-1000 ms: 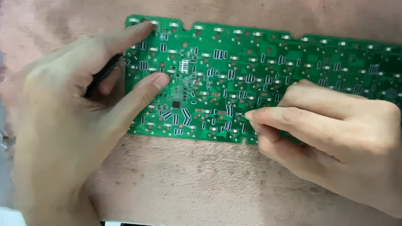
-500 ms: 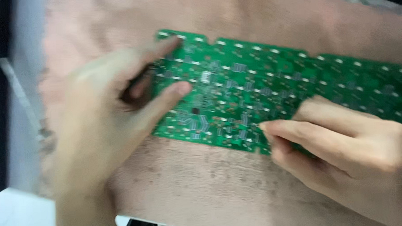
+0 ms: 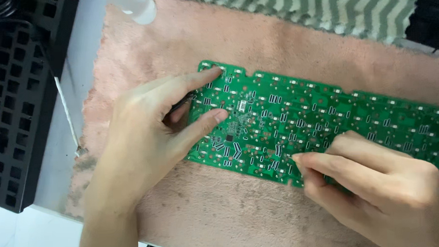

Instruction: The person uses a small metal tool to scrape and clean the surface of a green keyboard circuit board. The person systematically moves across the board, focusing on different areas to remove residue or debris.

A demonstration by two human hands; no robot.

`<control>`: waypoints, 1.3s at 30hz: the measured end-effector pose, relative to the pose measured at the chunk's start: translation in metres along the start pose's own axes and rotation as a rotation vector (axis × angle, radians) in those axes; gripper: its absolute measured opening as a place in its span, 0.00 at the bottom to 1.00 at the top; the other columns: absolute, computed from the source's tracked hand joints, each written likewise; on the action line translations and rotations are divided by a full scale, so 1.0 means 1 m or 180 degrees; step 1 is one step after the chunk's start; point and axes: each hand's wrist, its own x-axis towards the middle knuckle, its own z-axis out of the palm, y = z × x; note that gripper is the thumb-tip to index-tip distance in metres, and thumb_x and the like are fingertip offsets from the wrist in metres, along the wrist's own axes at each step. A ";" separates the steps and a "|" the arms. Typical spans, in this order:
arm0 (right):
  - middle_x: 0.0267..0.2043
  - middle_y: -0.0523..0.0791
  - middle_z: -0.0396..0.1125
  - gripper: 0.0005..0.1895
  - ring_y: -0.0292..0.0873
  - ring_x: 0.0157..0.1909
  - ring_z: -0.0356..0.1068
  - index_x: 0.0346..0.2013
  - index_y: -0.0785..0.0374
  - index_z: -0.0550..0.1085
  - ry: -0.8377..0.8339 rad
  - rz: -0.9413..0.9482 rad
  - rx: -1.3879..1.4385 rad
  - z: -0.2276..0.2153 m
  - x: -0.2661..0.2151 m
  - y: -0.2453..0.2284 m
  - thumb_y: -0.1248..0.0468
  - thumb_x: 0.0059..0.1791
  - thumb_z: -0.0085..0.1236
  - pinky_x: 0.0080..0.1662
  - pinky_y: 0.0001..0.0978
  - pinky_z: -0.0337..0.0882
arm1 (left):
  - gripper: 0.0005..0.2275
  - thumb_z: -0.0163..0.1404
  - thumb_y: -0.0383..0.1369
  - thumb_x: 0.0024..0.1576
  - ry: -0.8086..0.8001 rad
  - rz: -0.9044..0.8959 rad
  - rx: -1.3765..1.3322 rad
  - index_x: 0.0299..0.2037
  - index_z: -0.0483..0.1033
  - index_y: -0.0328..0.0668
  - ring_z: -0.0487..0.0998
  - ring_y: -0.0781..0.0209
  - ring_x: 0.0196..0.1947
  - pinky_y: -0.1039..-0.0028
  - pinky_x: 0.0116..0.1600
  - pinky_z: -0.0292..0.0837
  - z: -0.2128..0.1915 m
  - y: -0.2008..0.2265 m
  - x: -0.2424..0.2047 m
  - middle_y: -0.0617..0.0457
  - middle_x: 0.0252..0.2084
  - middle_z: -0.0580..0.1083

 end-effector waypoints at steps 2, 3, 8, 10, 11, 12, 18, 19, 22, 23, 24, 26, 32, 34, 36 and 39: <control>0.30 0.46 0.68 0.08 0.41 0.27 0.65 0.48 0.67 0.83 0.0031 0.0019 -0.0017 0.000 0.000 -0.001 0.70 0.54 0.67 0.36 0.29 0.69 | 0.20 0.67 0.37 0.67 0.0003 0.0019 -0.0018 0.68 0.84 0.43 0.65 0.63 0.26 0.70 0.38 0.64 0.000 -0.001 0.000 0.58 0.27 0.60; 0.30 0.45 0.68 0.08 0.40 0.27 0.65 0.48 0.67 0.83 0.0055 0.0045 -0.0023 0.000 0.000 -0.002 0.70 0.54 0.67 0.35 0.28 0.68 | 0.20 0.66 0.37 0.68 -0.0004 0.0027 -0.0036 0.68 0.84 0.44 0.65 0.63 0.27 0.70 0.39 0.64 0.000 -0.001 -0.001 0.58 0.27 0.61; 0.29 0.47 0.67 0.09 0.41 0.27 0.65 0.48 0.69 0.82 -0.0029 0.0033 0.0027 -0.002 0.000 -0.001 0.71 0.53 0.68 0.35 0.31 0.69 | 0.20 0.68 0.35 0.67 -0.0007 0.0046 -0.0091 0.68 0.84 0.41 0.65 0.63 0.27 0.70 0.39 0.64 0.000 0.001 0.000 0.58 0.27 0.61; 0.30 0.47 0.68 0.08 0.41 0.27 0.65 0.47 0.69 0.83 -0.0025 0.0056 0.0027 -0.001 0.000 -0.001 0.71 0.53 0.67 0.35 0.30 0.69 | 0.20 0.67 0.36 0.67 -0.0017 0.0059 -0.0053 0.68 0.84 0.42 0.65 0.63 0.26 0.70 0.39 0.64 -0.001 0.000 0.000 0.58 0.27 0.61; 0.30 0.46 0.68 0.08 0.41 0.27 0.66 0.47 0.68 0.82 -0.0032 0.0040 -0.0021 -0.001 0.000 -0.001 0.70 0.54 0.68 0.35 0.31 0.70 | 0.20 0.68 0.36 0.67 -0.0015 -0.0006 -0.0064 0.68 0.84 0.42 0.65 0.64 0.27 0.71 0.38 0.64 -0.001 0.002 0.000 0.58 0.27 0.61; 0.30 0.46 0.69 0.07 0.41 0.28 0.67 0.47 0.67 0.82 -0.0032 0.0029 -0.0085 -0.002 0.000 0.000 0.70 0.54 0.68 0.36 0.31 0.70 | 0.21 0.69 0.36 0.66 -0.0011 -0.0056 -0.0083 0.68 0.85 0.42 0.65 0.64 0.27 0.72 0.38 0.63 -0.001 0.002 0.001 0.58 0.28 0.60; 0.29 0.46 0.72 0.06 0.38 0.23 0.65 0.43 0.68 0.84 0.0125 0.0212 0.0059 -0.009 -0.003 -0.001 0.69 0.52 0.68 0.31 0.25 0.68 | 0.20 0.69 0.34 0.67 -0.0021 0.0055 -0.0061 0.68 0.84 0.41 0.63 0.63 0.24 0.71 0.37 0.62 -0.001 0.000 0.001 0.57 0.26 0.57; 0.29 0.46 0.72 0.06 0.38 0.23 0.65 0.43 0.68 0.84 0.0120 0.0215 0.0044 -0.009 -0.002 0.000 0.69 0.52 0.68 0.31 0.25 0.68 | 0.20 0.69 0.34 0.67 -0.0016 0.0060 -0.0075 0.68 0.84 0.41 0.63 0.63 0.24 0.71 0.37 0.62 -0.001 0.001 0.001 0.57 0.26 0.57; 0.28 0.47 0.68 0.06 0.39 0.24 0.63 0.43 0.69 0.84 0.0095 0.0141 -0.0056 -0.008 -0.001 0.000 0.70 0.52 0.70 0.31 0.27 0.67 | 0.21 0.69 0.34 0.66 -0.0063 -0.0057 -0.0084 0.70 0.84 0.44 0.64 0.64 0.25 0.73 0.37 0.63 -0.002 0.001 0.001 0.58 0.26 0.59; 0.29 0.47 0.69 0.06 0.40 0.25 0.64 0.43 0.69 0.84 0.0106 0.0104 -0.0034 -0.007 -0.001 0.000 0.71 0.52 0.69 0.32 0.27 0.68 | 0.21 0.69 0.34 0.66 -0.0055 -0.0061 -0.0097 0.70 0.84 0.42 0.64 0.65 0.26 0.74 0.37 0.63 -0.002 0.002 0.001 0.57 0.27 0.59; 0.29 0.46 0.70 0.06 0.40 0.25 0.65 0.44 0.69 0.84 0.0119 0.0067 -0.0003 -0.006 -0.001 0.000 0.71 0.52 0.69 0.32 0.27 0.69 | 0.22 0.70 0.33 0.66 -0.0051 -0.0069 -0.0104 0.69 0.85 0.41 0.63 0.65 0.26 0.74 0.38 0.63 -0.003 0.003 0.000 0.57 0.27 0.59; 0.29 0.47 0.70 0.06 0.42 0.26 0.65 0.44 0.70 0.83 0.0126 0.0042 -0.0027 -0.005 0.000 -0.001 0.71 0.53 0.69 0.33 0.29 0.69 | 0.22 0.70 0.33 0.66 -0.0053 -0.0045 -0.0099 0.70 0.84 0.41 0.63 0.65 0.26 0.74 0.37 0.63 -0.002 0.002 0.000 0.57 0.27 0.59; 0.28 0.47 0.66 0.06 0.44 0.26 0.62 0.45 0.70 0.83 0.0075 0.0038 -0.0054 -0.006 -0.001 0.000 0.70 0.54 0.68 0.33 0.31 0.67 | 0.22 0.69 0.35 0.66 -0.0102 -0.0123 -0.0008 0.71 0.85 0.43 0.62 0.66 0.25 0.74 0.37 0.62 -0.003 0.005 0.001 0.58 0.27 0.59; 0.28 0.46 0.67 0.06 0.42 0.26 0.63 0.46 0.68 0.83 0.0049 0.0050 -0.0070 -0.006 -0.002 0.001 0.70 0.54 0.69 0.33 0.29 0.68 | 0.22 0.69 0.35 0.67 -0.0120 -0.0153 -0.0013 0.71 0.84 0.43 0.62 0.66 0.26 0.75 0.37 0.62 -0.004 0.006 0.001 0.58 0.27 0.59; 0.29 0.47 0.66 0.07 0.43 0.27 0.63 0.46 0.70 0.82 0.0068 0.0024 -0.0037 -0.006 -0.002 0.001 0.70 0.54 0.68 0.32 0.31 0.67 | 0.22 0.69 0.34 0.67 -0.0130 -0.0121 -0.0023 0.71 0.83 0.41 0.62 0.65 0.25 0.73 0.38 0.62 -0.003 0.006 0.002 0.58 0.27 0.58; 0.28 0.47 0.64 0.06 0.44 0.26 0.61 0.45 0.70 0.81 0.0114 -0.0040 -0.0113 -0.006 -0.002 0.001 0.72 0.55 0.69 0.32 0.32 0.66 | 0.22 0.69 0.33 0.67 -0.0153 -0.0199 0.0045 0.72 0.85 0.42 0.61 0.65 0.25 0.73 0.37 0.62 -0.004 0.008 0.002 0.58 0.27 0.56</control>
